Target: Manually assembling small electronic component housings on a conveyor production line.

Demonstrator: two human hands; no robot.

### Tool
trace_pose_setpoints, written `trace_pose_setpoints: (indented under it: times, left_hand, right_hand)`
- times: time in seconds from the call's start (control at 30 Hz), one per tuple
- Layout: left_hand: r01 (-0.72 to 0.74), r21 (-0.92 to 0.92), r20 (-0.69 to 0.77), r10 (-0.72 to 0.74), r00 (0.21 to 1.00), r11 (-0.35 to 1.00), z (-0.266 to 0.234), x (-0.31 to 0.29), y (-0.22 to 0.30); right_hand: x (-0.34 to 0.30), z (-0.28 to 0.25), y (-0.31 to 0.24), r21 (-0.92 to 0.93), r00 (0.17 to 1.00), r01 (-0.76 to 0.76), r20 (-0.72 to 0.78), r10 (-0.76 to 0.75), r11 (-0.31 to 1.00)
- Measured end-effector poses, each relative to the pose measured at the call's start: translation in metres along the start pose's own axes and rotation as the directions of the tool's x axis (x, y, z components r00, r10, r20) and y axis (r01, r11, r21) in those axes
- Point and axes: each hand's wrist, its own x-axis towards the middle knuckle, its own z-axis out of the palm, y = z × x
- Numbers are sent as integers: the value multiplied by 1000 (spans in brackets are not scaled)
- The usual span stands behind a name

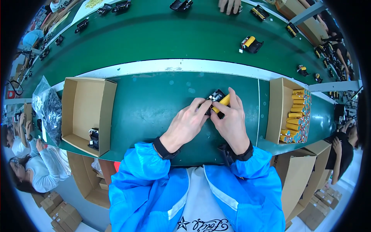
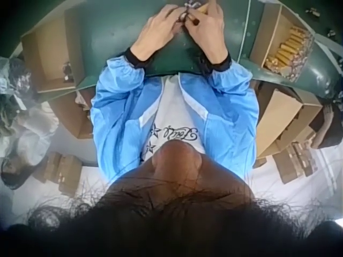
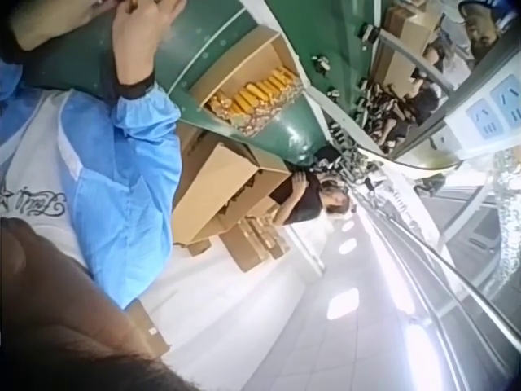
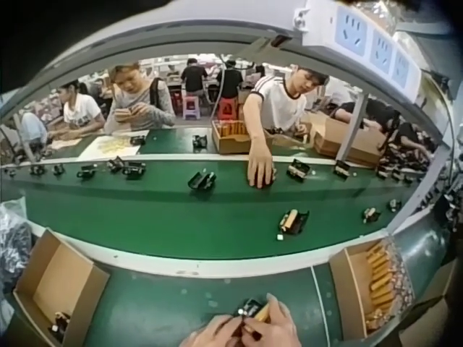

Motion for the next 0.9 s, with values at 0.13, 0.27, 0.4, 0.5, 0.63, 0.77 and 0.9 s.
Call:
trace_pose_setpoints:
  times: [0.13,0.27,0.4,0.5,0.63,0.77,0.9]
  left_hand:
    - [-60,11,-40,60,997,998,2,-4,-5]
    - [-73,72,-31,75,997,995,0,-4,-5]
    - [-85,144,-1,86,996,986,-2,-3,-6]
    - [-102,150,-20,106,994,983,-1,-2,-9]
    - [-126,98,-30,129,991,987,-1,-2,-13]
    - [-60,-46,-76,56,996,997,0,0,-13]
    - [-108,7,-38,108,993,994,1,-2,-16]
  right_hand:
    - [-1,-2,-2,-12,999,-35,28,35,999]
    - [-4,0,-1,37,998,-65,12,65,997]
    - [-3,0,-4,112,999,-45,-21,48,993]
    - [-4,1,-1,-18,997,74,-19,-75,997]
    - [-3,3,-6,-75,994,110,-10,-111,991]
    - [-1,3,-16,217,991,-131,27,129,967]
    - [-5,12,-6,242,995,-67,-49,81,968]
